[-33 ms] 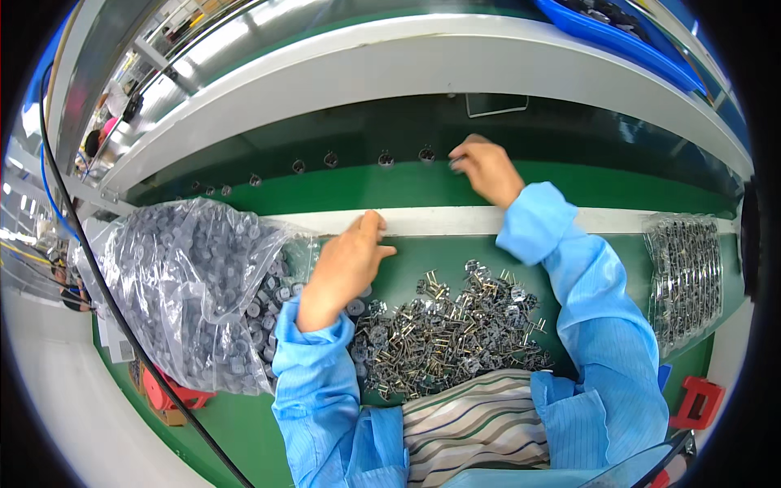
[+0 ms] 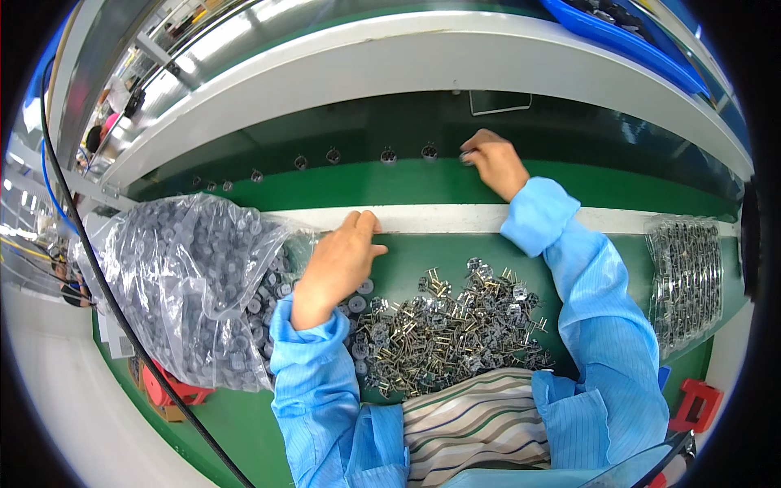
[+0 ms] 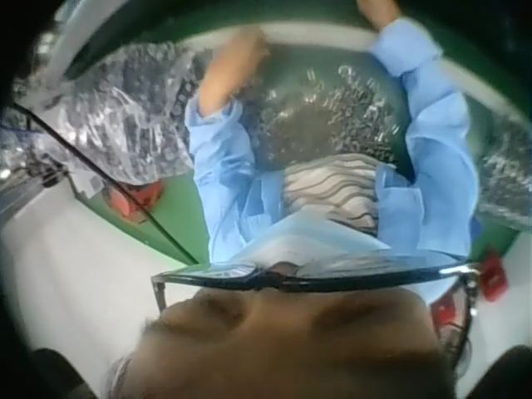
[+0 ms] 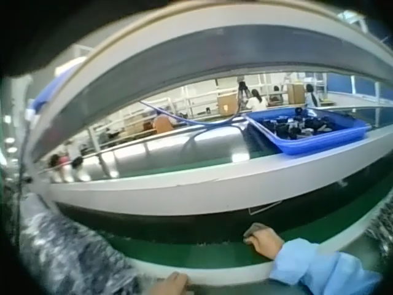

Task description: The person assembles small plastic caps onto electronic pins by hand at a manufacturing workbench.

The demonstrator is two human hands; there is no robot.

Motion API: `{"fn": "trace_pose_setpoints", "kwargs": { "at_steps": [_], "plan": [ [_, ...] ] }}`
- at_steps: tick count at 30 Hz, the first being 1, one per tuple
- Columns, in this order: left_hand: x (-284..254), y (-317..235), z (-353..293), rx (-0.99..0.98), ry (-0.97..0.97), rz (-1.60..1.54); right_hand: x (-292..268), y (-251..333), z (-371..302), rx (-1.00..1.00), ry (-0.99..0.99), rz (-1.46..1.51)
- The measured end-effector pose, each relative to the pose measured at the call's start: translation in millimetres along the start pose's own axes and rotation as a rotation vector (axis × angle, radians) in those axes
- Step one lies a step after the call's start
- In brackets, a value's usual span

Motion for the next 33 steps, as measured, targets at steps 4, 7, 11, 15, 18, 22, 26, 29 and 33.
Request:
{"fn": "trace_pose_setpoints", "kwargs": {
  "at_steps": [4, 7, 11, 15, 18, 22, 26, 29, 33],
  "plan": [
    [-20.7, 26.1, -22.7, -0.083, 0.096, 0.054, 0.8, -35.7, 0.7, 0.118, -0.002, -0.126],
    [-27.4, 30.0, -34.6, -0.068, 0.104, 0.034, -8.2, -16.4, 4.0, 0.048, -0.092, -0.423],
    [-15.4, 19.2, -52.4, 0.084, 0.101, -0.056, -3.3, 47.7, 2.3, 0.085, 0.358, 0.101],
    [15.2, 16.7, -62.9, -0.006, 0.019, -0.116, 34.8, 127.3, -31.4, 0.044, 0.915, 0.632],
    [18.9, 6.9, -57.6, -0.026, -0.076, -0.003, 57.3, 125.6, -47.3, -0.008, 0.875, 0.576],
    [27.2, -0.2, -51.3, -0.140, -0.178, 0.025, 53.9, 123.2, -48.8, 0.069, 0.708, 0.280],
    [29.6, -11.3, -48.4, -0.132, -0.225, 0.096, 48.7, 111.2, -47.7, -0.017, 0.603, 0.143],
    [37.6, -6.6, -46.2, -0.105, -0.245, 0.107, 45.8, 99.4, -45.7, -0.046, 0.663, 0.451],
    [41.3, -1.5, -44.0, -0.238, -0.368, -0.557, 46.1, 103.6, -41.0, -0.161, 0.815, 0.534]
  ]
}}
Point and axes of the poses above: each hand's wrist, its own z-axis towards the middle knuckle, its own x-axis out of the palm, y = z × x, the point moved 3 cm from there along z, towards the middle knuckle, and after that the axes turned 7 degrees about z, right-handed, at the moved point
